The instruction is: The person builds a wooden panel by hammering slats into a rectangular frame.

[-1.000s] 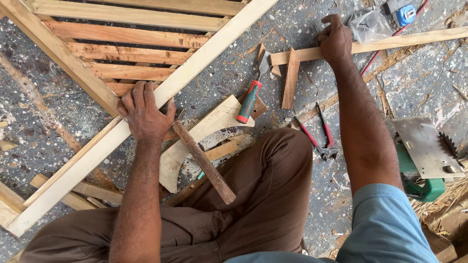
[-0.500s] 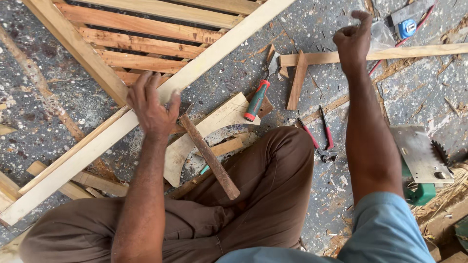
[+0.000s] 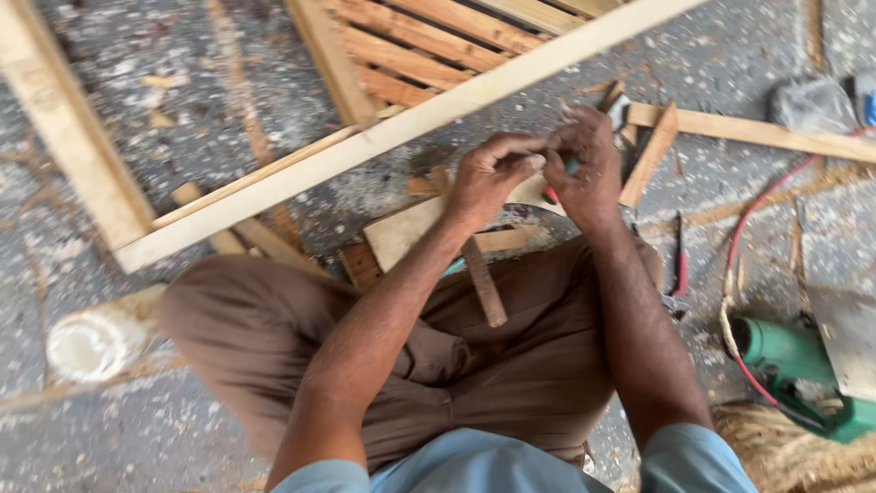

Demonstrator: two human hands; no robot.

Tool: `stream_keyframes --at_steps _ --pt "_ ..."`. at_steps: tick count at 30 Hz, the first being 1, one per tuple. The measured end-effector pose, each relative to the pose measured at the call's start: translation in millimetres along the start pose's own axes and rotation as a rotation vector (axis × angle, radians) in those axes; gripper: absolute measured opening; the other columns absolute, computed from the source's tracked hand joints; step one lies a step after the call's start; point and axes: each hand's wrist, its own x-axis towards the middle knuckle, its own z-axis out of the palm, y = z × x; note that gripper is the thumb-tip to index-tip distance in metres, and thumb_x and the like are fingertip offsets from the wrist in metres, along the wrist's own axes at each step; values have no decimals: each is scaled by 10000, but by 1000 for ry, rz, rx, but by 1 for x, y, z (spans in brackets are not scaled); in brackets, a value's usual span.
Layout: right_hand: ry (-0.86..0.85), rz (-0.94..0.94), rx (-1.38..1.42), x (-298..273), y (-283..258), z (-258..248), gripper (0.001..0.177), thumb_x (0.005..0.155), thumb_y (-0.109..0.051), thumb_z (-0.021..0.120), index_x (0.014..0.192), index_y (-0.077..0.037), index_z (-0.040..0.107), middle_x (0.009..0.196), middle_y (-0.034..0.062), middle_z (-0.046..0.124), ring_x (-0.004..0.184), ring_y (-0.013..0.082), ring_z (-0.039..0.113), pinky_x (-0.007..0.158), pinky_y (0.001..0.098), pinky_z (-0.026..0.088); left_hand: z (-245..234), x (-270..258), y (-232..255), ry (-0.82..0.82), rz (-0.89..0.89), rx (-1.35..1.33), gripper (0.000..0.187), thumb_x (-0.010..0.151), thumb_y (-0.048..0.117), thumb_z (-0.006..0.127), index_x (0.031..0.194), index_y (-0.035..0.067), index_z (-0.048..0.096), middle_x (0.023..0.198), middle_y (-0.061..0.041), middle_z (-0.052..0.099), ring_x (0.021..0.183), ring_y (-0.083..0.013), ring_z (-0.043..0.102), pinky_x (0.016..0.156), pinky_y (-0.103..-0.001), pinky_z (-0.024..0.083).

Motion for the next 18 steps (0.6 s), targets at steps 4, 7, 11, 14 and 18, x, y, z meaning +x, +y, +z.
stream_keyframes --at_steps 4,7,11,14,18 --pt "22 -16 -92 -14 -6 16 573 955 134 655 1447 -58 433 1112 97 666 1016 131 690 799 235 557 -4 -5 -16 13 -79 44 177 959 197 725 1099 88 727 1109 -64 755 943 -138 748 817 -271 673" --pt "9 5 -118 -21 -3 19 560 974 112 692 1444 -45 433 1127 95 685 1051 141 700 797 242 535 -10 -5 -22 27 -72 245 200 1002 267 675 1106 98 699 1107 -58 753 940 -142 731 824 -288 643" --pt "29 65 -36 -33 7 33 480 1027 55 700 1446 -47 487 1195 103 691 1064 168 706 864 287 582 -49 24 -34 260 -153 332 308 1010 386 599 1131 122 700 1045 -32 769 948 -124 726 841 -319 632" --pt "-104 221 -109 -54 15 56 377 1028 -37 746 1375 -50 600 1080 111 707 885 183 669 732 319 574 -147 60 -37 565 177 524 201 990 299 669 1077 122 709 1025 -43 755 921 -132 731 777 -304 663" --pt "-356 338 -221 -80 -7 82 725 932 -193 831 1489 -24 400 1007 109 693 841 170 699 692 328 583 -219 66 -44 635 305 743 17 970 132 717 979 122 707 935 -24 772 871 -119 762 751 -271 651"
